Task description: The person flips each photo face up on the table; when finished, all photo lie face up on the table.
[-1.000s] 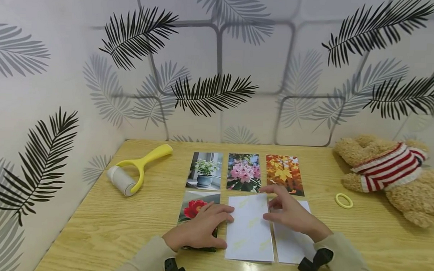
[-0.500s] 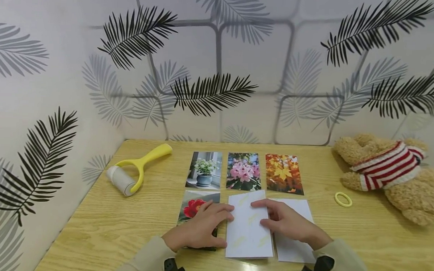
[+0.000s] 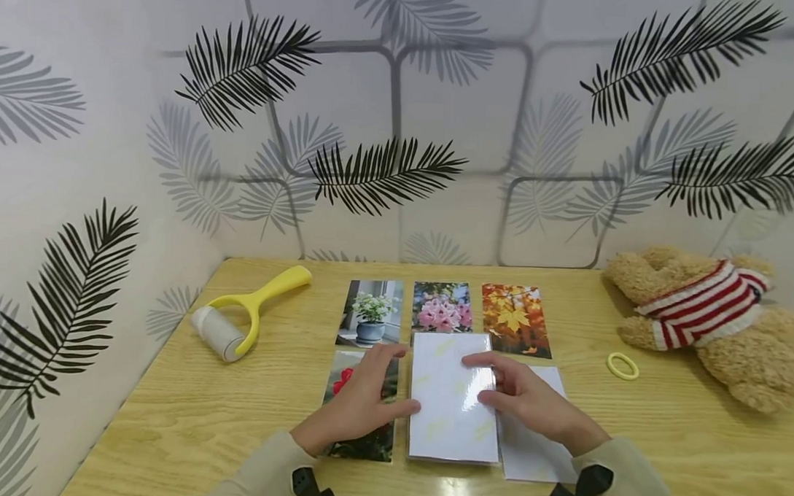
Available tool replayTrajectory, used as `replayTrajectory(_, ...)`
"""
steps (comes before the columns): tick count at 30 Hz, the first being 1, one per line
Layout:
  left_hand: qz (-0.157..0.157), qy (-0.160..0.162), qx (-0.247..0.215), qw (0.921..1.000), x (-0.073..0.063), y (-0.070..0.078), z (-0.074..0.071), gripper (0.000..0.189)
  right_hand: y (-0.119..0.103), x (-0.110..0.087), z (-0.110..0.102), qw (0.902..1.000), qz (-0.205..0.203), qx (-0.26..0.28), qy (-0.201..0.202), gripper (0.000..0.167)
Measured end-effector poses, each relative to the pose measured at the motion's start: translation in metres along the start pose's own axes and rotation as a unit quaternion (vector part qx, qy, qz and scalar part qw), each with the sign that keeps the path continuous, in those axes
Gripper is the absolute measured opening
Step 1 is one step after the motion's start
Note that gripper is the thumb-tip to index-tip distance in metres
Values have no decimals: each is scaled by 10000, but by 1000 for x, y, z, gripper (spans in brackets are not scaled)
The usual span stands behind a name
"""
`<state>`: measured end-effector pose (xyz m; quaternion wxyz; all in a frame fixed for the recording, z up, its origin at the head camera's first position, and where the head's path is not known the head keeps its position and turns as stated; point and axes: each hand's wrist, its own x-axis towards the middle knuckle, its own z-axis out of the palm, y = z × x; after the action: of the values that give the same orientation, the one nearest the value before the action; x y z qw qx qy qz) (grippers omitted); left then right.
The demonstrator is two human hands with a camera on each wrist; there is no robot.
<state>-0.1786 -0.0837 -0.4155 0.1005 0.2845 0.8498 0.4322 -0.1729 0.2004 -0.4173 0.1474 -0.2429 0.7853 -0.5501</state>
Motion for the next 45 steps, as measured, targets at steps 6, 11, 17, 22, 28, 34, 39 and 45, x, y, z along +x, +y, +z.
replayTrajectory(6, -411, -817, -2690, 9588, 3, -4, 3, 68, -1, -1, 2, 9996, 106, -107, 232, 47)
replayTrajectory(11, -622, -839, -3236, 9404, 1, -3, 1, 62, 2, 1, 4, 9998, 3, 14, 187, 49)
replayTrajectory(17, -875, -734, -3817, 9172, 0, -1, -4, 61, 6, 4, 7, 9993, -163, -337, 95, 50)
replayTrajectory(22, -870, -740, -3970, 9107, -1, 2, -6, 58, 1, 1, 13, 9878, -391, -1420, 501, 50)
replayTrajectory(28, -797, -828, -3999, 9093, -2, 5, -5, 57, -1, -1, 22, 9819, -609, -1725, 490, 57)
replayTrajectory(34, -479, -1096, -3816, 9166, -1, 7, -4, 57, -1, 1, 29, 9886, -699, -1323, 156, 56)
replayTrajectory(39, -377, -1165, -3565, 9263, -1, 7, -4, 53, -2, 2, 32, 9918, -680, -1078, 110, 57)
replayTrajectory(45, -213, -1491, -3263, 9332, -2, 9, -2, 54, -3, 3, 34, 9946, -575, -858, -42, 65)
